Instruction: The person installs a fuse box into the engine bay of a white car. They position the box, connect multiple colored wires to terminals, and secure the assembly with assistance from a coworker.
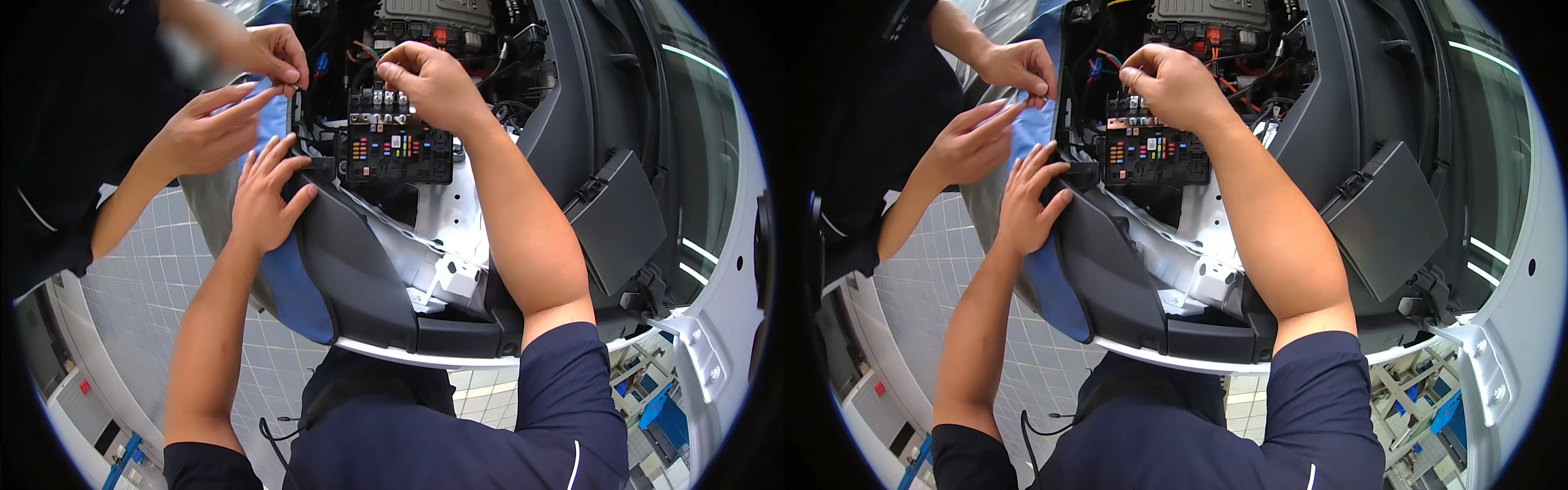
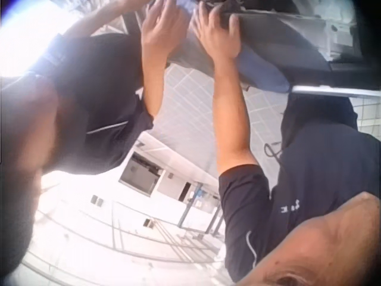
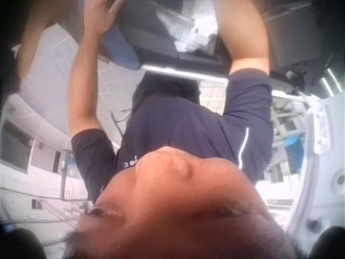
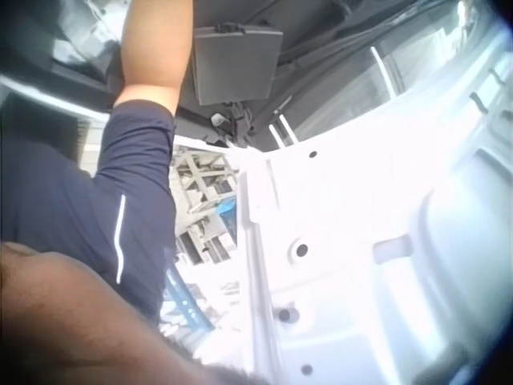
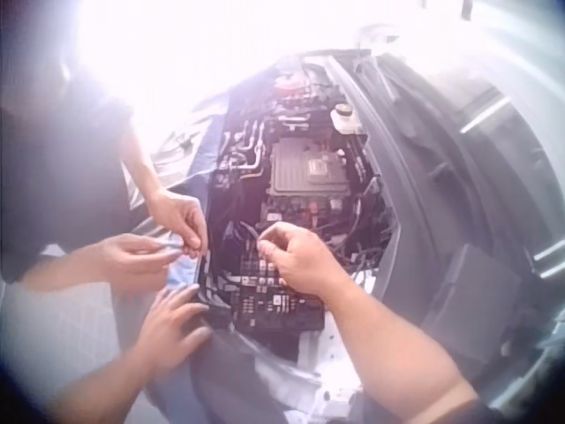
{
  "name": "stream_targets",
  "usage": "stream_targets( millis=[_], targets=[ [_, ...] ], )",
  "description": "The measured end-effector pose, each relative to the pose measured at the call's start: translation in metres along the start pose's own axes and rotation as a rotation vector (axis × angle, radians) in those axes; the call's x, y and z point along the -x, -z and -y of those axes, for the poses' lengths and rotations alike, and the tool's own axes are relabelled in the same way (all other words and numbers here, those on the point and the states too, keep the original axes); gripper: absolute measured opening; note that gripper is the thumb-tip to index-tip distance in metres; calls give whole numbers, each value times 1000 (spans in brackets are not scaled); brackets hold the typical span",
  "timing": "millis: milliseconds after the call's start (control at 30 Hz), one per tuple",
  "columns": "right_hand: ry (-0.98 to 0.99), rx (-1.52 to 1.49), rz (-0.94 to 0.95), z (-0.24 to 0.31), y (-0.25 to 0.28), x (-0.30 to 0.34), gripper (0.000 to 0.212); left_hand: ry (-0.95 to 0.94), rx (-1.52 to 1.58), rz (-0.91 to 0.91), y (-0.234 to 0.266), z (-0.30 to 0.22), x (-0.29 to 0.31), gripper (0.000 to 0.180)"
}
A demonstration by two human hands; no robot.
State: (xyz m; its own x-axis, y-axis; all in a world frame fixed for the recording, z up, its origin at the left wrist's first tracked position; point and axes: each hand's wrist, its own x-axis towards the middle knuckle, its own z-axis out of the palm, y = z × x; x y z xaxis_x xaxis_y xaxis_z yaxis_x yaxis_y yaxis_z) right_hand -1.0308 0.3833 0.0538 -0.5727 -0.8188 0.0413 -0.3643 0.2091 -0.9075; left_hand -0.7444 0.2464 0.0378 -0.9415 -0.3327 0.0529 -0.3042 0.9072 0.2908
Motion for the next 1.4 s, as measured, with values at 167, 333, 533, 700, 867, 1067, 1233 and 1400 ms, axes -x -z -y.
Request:
stream_targets(
  millis=[167,333,533,700,867,1067,1233,1400],
  targets=[
    [-163,-96,109,11,-4,3,24,184,79,96,6,-4,0,47],
    [-175,-168,69,1,-5,0,28,244,58,141,2,-4,-4,51],
    [-116,-221,97,8,-6,4,26,202,39,81,3,-5,1,57],
    [-73,-277,100,4,-8,0,24,258,23,120,-3,-3,0,57],
    [-54,-264,49,2,-7,-1,23,195,-68,86,-7,-3,-2,61],
    [2,-317,-111,-3,-6,-6,18,343,1078,-120,-10,-104,-60,52],
    [12,-300,-203,0,3,-7,18,424,1342,-497,-20,-109,-159,26],
    [121,71,-333,-2,11,-7,18,452,1332,-553,-40,-103,-176,21]
  ],
)
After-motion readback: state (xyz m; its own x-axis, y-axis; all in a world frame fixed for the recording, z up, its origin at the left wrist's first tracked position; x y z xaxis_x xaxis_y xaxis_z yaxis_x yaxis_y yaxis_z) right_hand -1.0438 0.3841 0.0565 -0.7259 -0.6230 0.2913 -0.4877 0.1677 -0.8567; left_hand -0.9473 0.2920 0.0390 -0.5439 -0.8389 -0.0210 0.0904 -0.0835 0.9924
